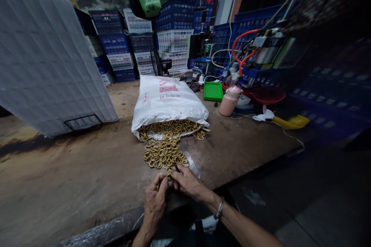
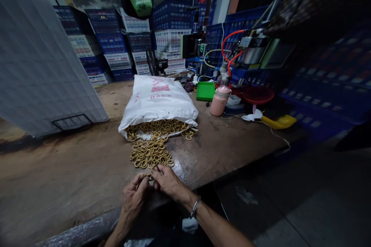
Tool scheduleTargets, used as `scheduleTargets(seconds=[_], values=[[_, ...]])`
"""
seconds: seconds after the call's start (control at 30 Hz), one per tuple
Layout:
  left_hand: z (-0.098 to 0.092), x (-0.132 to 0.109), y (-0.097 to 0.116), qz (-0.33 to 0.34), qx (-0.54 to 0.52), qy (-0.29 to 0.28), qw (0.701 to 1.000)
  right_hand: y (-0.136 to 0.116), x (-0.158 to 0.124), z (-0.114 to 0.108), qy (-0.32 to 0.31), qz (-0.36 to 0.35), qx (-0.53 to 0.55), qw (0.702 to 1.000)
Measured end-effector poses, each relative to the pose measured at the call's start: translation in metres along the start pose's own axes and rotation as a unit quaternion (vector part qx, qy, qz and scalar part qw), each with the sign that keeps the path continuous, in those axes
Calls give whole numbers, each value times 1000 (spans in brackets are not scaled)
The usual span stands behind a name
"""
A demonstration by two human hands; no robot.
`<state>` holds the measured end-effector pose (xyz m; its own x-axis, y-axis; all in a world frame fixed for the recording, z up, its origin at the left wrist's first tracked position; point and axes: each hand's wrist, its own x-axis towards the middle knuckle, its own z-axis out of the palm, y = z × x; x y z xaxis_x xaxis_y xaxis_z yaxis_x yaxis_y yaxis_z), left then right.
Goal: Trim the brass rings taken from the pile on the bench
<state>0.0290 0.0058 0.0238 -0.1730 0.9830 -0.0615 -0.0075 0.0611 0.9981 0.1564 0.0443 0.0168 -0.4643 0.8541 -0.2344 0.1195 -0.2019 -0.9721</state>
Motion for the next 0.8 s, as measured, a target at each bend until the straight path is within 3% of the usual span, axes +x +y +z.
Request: scheduleTargets(seconds=[0.13,0.23,0.33,0.6,0.8], values=[[1,0,-4,-68,-54,-27,996,3,6,3,30,13,1,999],[1,0,-4,-144,-75,-42,986,0,9,3,83,-35,-86,992],[0,-1,-2,-180,-68,-62,979,-8,7,4,112,-72,-170,976],[-7,-5,0,-175,-101,-113,973,-23,-4,11,107,-102,-215,965],[-8,-7,-2,-158,-131,-75,976,-15,1,9,115,-89,-190,971]])
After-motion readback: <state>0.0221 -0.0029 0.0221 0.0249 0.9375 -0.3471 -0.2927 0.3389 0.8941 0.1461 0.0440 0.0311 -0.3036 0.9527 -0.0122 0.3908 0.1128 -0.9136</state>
